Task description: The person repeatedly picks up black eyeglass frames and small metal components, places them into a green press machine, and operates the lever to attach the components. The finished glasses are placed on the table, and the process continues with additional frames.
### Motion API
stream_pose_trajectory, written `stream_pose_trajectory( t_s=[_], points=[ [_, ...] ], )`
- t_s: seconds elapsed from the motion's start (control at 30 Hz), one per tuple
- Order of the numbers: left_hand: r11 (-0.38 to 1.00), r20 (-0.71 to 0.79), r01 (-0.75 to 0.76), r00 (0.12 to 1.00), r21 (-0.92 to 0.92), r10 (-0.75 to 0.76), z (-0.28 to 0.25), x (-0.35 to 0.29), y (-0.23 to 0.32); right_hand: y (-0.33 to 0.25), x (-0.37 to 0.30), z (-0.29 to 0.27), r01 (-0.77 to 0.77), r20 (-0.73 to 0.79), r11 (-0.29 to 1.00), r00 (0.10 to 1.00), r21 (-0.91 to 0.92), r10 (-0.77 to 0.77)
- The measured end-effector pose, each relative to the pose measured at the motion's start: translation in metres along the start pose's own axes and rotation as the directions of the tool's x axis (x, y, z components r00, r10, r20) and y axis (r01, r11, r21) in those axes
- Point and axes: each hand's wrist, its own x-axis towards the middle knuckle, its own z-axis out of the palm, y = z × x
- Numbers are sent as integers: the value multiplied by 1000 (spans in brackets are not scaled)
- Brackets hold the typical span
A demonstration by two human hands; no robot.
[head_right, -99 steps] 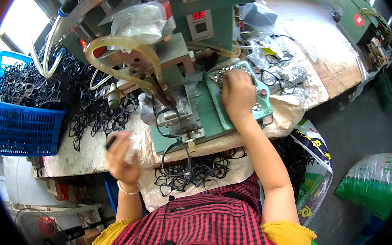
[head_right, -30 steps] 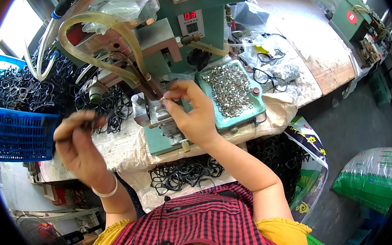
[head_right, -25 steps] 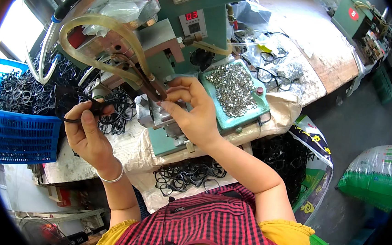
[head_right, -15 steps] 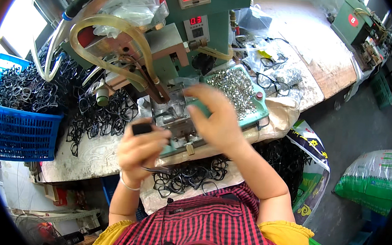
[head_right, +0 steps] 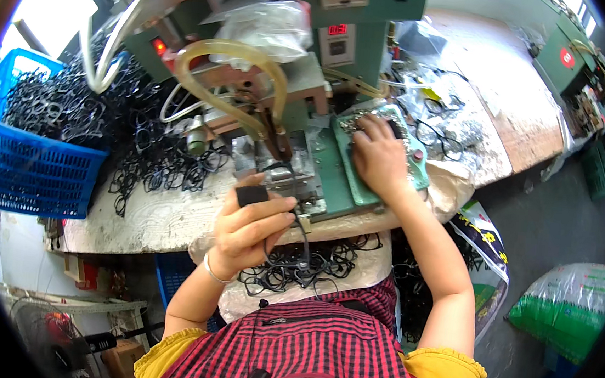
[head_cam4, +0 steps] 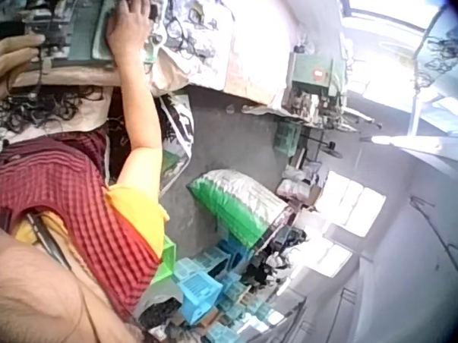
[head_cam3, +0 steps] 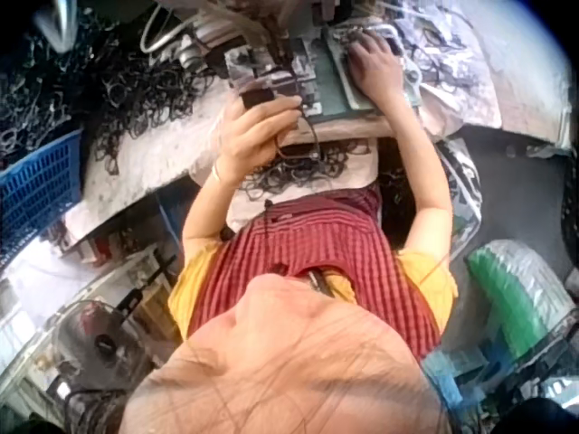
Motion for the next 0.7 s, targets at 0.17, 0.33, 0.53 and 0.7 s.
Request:
stream_pose_trajectory(
  t_s=[0.17,0.33,0.53,0.7],
  points=[
    [986,-126,85,990,142,-67,1,-63,15,8,-26,-9,-377,-213,802,831,463,513],
    [655,-512,623,764,427,-393,-40,-104,-46,12,-59,5,-278,-100,277,516,920,851],
    [352,-515,792,598,499,-615,-50,-87,-162,-14,-3,20,-353,-19,298,617,887,787],
    [193,-455,782,523,593,-721,-29,-113,-204,-24,-12,8,-411,-147,544,684,731,714]
  ],
)
